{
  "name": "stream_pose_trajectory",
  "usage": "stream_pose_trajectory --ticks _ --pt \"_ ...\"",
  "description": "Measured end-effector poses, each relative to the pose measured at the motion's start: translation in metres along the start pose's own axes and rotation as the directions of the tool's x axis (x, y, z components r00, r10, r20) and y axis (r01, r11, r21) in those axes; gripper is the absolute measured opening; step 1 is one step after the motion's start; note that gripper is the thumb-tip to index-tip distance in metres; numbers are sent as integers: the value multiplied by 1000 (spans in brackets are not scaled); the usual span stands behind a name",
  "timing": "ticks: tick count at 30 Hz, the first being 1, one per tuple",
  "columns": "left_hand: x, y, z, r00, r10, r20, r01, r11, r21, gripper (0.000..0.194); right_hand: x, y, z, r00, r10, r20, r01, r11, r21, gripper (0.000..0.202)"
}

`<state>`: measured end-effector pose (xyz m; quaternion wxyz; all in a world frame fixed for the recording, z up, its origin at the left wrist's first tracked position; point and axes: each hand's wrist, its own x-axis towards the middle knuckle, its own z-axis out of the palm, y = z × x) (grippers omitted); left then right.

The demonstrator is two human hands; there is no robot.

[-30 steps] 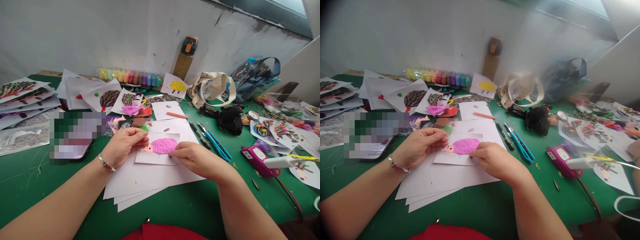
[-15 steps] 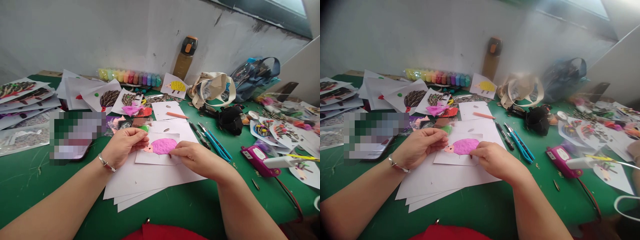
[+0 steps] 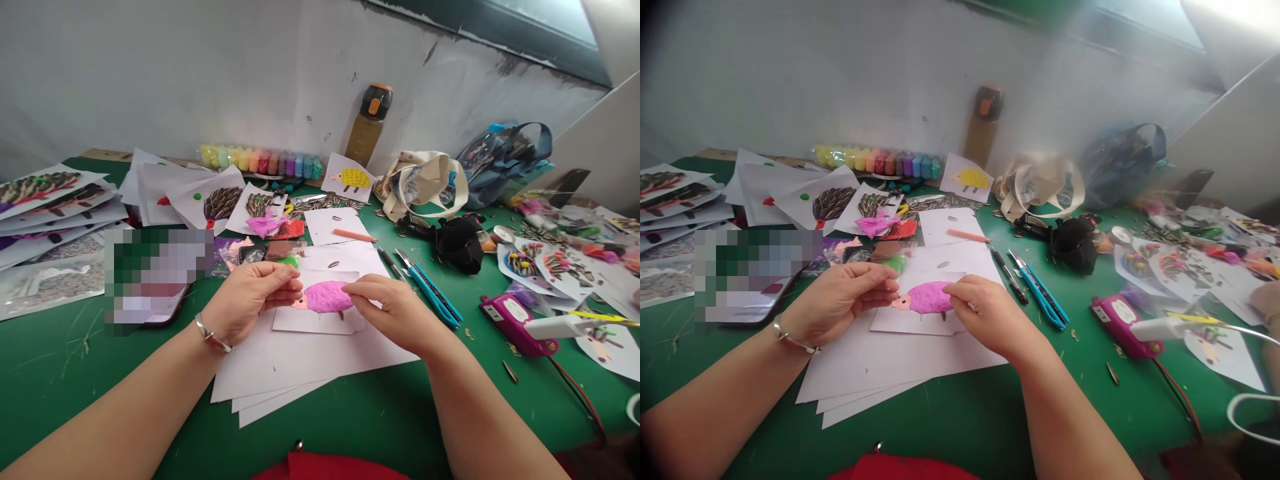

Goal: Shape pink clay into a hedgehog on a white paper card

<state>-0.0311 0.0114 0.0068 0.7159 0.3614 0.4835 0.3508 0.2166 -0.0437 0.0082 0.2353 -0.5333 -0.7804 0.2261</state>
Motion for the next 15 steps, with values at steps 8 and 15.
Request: stream_pose_trajectory --ticks 8,15 --pt "-7 -2 3 991 -65 115 72 996 -52 19 19 -38 15 989 -82 -121 87 995 45 25" --pt "-9 -4 4 963 2 270 16 998 -65 25 37 -61 25 991 -16 -136 22 999 43 26"
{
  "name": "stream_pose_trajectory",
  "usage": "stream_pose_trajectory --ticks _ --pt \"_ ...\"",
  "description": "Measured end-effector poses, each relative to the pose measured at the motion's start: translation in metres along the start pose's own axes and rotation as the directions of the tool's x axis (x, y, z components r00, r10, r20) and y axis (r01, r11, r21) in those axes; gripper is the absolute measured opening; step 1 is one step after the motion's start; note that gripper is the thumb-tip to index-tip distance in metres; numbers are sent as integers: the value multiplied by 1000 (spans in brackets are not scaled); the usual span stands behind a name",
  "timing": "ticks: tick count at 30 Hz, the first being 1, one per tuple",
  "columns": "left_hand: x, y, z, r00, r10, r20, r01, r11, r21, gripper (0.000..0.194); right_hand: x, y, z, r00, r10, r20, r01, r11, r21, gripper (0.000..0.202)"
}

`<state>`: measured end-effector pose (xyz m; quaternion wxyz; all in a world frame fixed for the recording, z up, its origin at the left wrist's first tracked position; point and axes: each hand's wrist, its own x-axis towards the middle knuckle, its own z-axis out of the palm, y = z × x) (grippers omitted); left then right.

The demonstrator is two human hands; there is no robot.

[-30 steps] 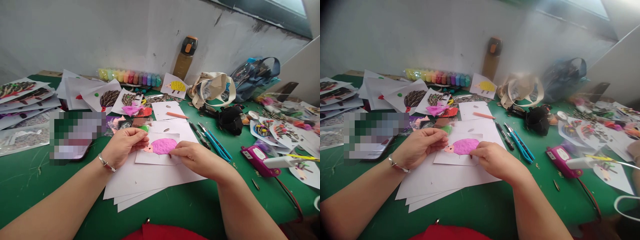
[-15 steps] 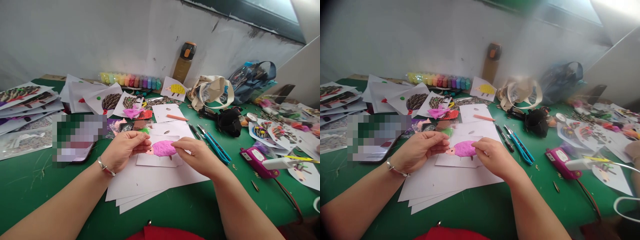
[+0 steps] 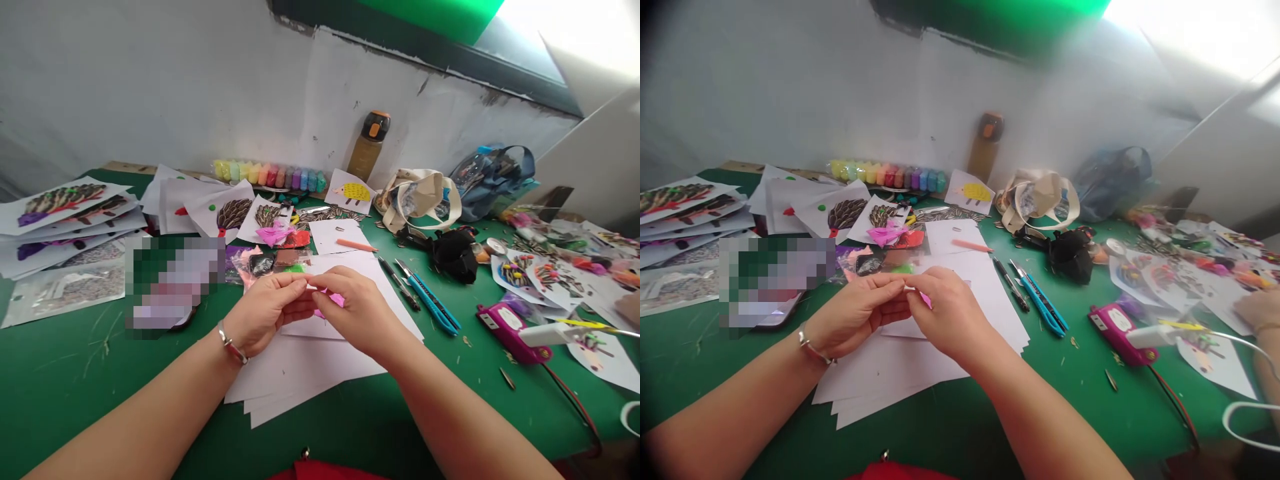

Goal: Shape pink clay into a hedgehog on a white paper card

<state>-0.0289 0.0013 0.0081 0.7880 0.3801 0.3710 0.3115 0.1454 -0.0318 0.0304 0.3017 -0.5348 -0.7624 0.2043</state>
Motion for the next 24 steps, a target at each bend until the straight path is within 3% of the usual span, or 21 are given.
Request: stream_pose_trajectory --ticks 3,12,24 --pt "0 0 0 1000 -5 -30 5 1000 -15 27 -2 3 7 999 18 -40 -16 999 44 28" --pt "3 -1 3 991 -80 -104 77 997 -29 29 -7 24 18 993 -118 -7 118 992 48 21" --pt "3 -4 5 992 -94 -81 91 995 -36 27 -5 27 24 979 -191 -69 192 981 10 21"
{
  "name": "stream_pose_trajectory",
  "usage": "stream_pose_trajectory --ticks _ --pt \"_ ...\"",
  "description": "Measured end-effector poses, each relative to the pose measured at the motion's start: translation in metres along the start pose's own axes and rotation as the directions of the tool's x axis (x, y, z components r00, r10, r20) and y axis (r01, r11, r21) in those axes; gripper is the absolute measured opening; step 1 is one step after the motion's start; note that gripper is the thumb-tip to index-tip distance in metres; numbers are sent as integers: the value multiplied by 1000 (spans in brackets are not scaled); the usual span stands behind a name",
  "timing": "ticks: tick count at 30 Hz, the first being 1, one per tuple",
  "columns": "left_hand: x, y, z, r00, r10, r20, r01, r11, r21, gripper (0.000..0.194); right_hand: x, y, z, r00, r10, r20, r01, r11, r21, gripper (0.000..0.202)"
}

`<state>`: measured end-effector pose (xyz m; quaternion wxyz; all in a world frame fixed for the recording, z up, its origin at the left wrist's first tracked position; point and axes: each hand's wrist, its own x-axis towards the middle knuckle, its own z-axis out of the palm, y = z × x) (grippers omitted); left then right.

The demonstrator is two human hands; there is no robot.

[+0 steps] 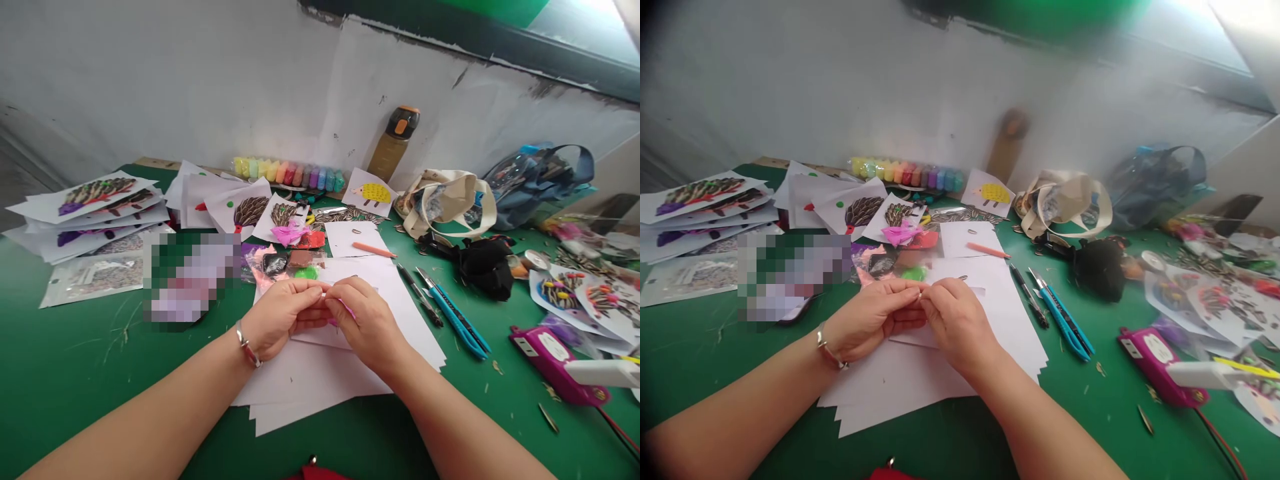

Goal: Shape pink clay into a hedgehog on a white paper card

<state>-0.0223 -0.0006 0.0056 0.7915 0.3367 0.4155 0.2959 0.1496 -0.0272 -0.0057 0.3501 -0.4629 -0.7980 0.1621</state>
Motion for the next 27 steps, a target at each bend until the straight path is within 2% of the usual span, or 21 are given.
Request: stream_pose_trajectory --ticks 5,10,16,20,23,25,27 --pt "-1 -3 4 999 4 43 -3 1000 -8 28 -1 0 1 999 15 34 -15 1000 6 19" --pt "-3 -2 5 999 19 51 -17 1000 -23 27 0 -2 3 998 55 -12 -54 996 69 17" --pt "-3 -4 7 993 63 103 -56 996 -67 29 0 -4 8 985 173 -24 -165 968 190 15" --pt "-4 -5 9 996 40 81 -32 995 -93 28 1 -5 7 974 227 -16 -216 944 248 15" --pt "-6 -2 10 999 4 40 -1 997 -76 29 3 -5 -2 944 330 -18 -301 881 365 14" --pt "-7 1 9 1000 10 -6 -11 1000 -28 30 5 -4 -9 891 454 17 -407 781 474 12" --pt "-8 3 7 997 59 -58 -57 998 28 30 6 -2 -16 861 505 54 -442 693 570 16"
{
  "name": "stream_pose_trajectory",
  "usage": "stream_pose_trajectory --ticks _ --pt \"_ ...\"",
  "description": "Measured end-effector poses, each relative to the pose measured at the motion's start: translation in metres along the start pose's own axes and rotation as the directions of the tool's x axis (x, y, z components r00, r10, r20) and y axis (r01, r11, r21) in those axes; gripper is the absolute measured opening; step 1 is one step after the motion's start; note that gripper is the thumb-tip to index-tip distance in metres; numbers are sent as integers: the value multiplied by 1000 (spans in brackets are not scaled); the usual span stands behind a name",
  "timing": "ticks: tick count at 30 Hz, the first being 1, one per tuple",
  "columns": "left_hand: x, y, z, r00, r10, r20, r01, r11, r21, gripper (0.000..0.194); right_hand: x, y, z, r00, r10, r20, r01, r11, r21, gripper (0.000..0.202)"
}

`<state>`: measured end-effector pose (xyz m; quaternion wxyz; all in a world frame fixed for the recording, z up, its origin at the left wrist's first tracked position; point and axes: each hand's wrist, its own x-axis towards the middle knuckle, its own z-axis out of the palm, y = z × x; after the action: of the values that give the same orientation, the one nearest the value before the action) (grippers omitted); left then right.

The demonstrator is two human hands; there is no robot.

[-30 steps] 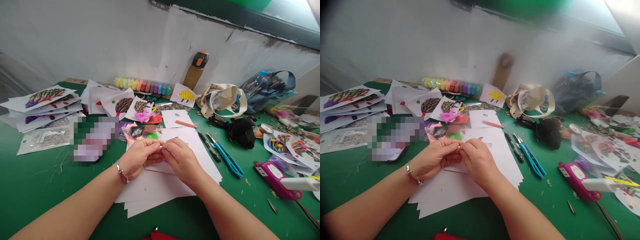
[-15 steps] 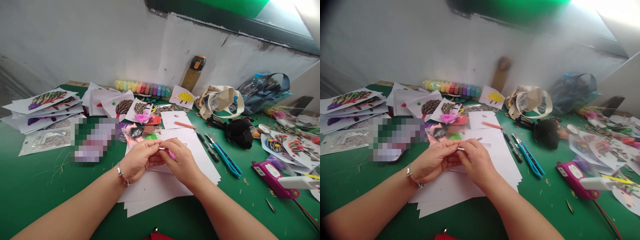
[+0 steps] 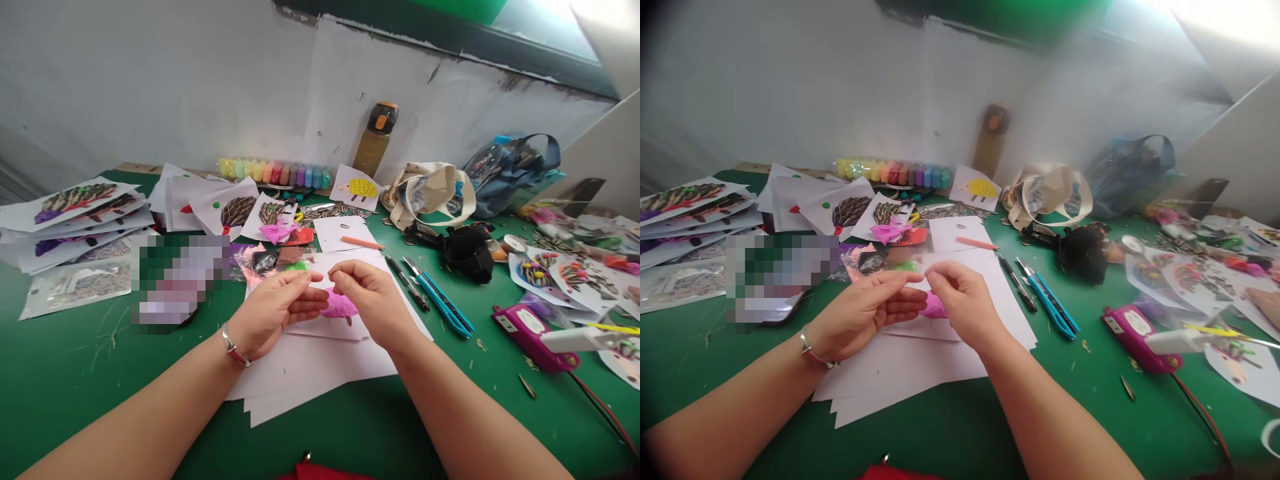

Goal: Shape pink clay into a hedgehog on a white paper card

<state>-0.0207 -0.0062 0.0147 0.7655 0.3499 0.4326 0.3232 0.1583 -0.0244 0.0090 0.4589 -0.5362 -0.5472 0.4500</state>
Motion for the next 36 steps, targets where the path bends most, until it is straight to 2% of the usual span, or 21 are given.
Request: stream_pose_trajectory --ticks 3,6,14,21,26,30,36 --pt "0 2 -4 996 77 -52 -75 996 40 28 3 2 -7 998 46 36 -51 985 164 26" --pt "1 3 -6 992 98 -74 -95 995 41 25 7 6 -10 995 98 35 -104 948 302 30" --pt "5 2 -8 985 132 -114 -122 988 94 24 11 4 -16 983 181 18 -170 882 440 17" --pt "7 3 -9 972 183 -149 -163 977 136 30 11 5 -16 988 154 13 -147 911 385 20" --pt "12 1 -12 958 227 -173 -193 962 194 40 12 6 -18 989 146 -2 -138 944 299 36" --pt "18 1 -19 935 296 -197 -255 944 209 48 11 6 -17 984 177 35 -179 932 315 23" --pt "23 4 -27 898 370 -239 -321 921 219 51 12 10 -14 986 169 10 -163 934 319 22"
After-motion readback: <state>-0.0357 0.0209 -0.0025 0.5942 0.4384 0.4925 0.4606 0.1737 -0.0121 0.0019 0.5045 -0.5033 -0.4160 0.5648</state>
